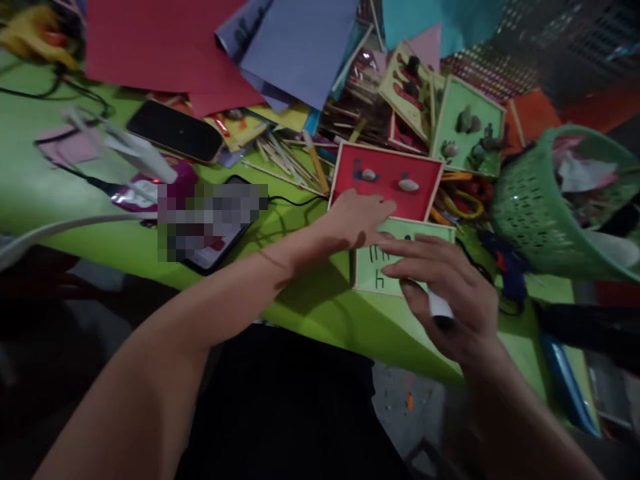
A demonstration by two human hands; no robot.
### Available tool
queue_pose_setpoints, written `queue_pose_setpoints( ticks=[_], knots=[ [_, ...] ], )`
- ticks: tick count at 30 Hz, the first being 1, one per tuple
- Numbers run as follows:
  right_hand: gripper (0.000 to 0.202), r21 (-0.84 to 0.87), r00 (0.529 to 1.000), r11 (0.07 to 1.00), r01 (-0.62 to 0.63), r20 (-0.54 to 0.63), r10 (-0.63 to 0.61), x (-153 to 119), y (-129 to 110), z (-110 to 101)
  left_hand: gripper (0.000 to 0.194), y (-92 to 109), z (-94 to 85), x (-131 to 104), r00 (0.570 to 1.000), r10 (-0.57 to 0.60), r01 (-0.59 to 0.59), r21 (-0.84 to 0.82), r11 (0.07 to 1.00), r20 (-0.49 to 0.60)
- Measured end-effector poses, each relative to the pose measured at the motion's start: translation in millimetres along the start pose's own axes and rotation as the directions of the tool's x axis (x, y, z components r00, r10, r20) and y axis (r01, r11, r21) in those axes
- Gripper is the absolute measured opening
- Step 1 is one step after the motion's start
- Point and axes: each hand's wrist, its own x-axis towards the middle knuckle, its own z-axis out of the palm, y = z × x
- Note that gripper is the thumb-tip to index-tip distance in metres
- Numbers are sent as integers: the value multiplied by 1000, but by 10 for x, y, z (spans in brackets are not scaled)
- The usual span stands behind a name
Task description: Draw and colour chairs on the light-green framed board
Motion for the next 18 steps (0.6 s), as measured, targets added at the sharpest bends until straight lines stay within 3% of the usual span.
queue_pose_setpoints(
  ticks=[2,4,7,9,12,14,18],
  knots=[
    [31,34,971,988,151,181,-154,336,-173,99,37,42,34,10,999,-23,24,13,1000,-24],
    [30,52,928,979,197,313,-203,663,-339,274,36,79,57,18,998,-30,30,16,999,-47],
    [28,52,839,982,183,512,-184,1063,-535,585,36,122,55,-4,995,-61,61,-2,998,-74],
    [26,29,755,985,170,638,-149,1247,-626,765,36,149,36,-51,993,-64,63,-10,998,-99],
    [23,-6,669,983,181,734,-119,1413,-711,948,33,183,12,-132,989,-55,52,-27,998,-140],
    [26,-29,639,979,201,761,-109,1469,-735,1023,33,197,15,-163,986,-58,52,-44,998,-153],
    [34,-71,656,972,223,749,-96,1512,-736,1132,34,205,57,-166,985,-72,61,-73,995,-157]
  ],
)
